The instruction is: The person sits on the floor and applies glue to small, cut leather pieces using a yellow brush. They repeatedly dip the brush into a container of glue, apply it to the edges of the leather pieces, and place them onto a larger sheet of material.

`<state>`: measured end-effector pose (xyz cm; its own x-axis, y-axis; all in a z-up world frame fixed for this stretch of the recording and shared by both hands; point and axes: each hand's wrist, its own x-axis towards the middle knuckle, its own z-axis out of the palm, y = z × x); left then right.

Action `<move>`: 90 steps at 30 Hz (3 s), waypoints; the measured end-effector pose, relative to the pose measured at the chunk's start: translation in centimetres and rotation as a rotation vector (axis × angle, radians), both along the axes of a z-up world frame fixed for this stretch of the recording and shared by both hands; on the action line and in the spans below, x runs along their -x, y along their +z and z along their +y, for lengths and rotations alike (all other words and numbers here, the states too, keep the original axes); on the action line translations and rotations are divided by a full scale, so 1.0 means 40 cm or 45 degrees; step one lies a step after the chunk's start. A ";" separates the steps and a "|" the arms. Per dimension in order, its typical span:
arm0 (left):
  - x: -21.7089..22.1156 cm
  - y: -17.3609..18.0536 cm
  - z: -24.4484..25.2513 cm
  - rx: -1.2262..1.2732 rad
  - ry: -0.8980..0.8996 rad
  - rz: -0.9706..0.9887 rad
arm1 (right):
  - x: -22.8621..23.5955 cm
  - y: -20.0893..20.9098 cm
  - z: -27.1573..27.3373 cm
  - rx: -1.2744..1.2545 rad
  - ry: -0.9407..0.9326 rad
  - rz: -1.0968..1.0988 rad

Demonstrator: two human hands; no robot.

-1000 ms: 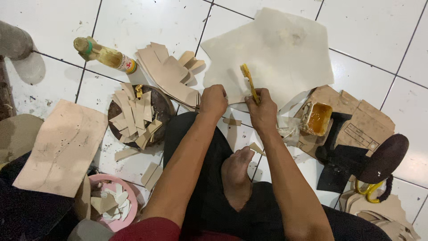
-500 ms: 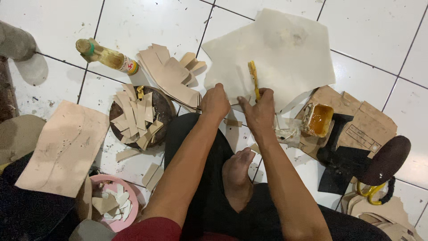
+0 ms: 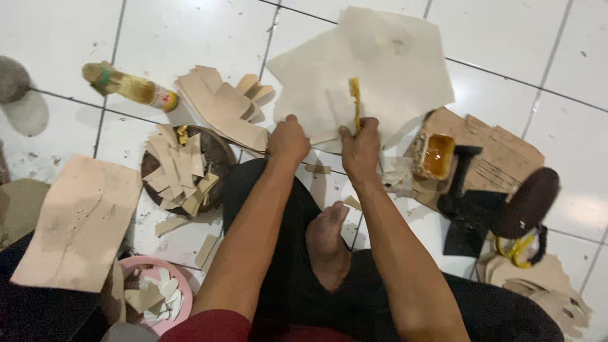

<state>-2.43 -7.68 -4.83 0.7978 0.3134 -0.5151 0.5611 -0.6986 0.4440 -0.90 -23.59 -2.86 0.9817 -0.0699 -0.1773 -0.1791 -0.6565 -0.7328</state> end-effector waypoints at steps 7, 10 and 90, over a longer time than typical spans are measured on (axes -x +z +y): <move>0.034 0.065 -0.024 0.086 0.096 -0.240 | 0.123 0.139 -0.144 0.078 0.036 0.160; 0.031 0.125 -0.036 -0.002 0.044 -0.271 | 0.196 0.211 -0.242 0.114 0.044 0.149; 0.079 0.029 -0.313 0.085 -1.233 -0.447 | 0.273 0.345 -0.616 0.440 -0.491 -0.464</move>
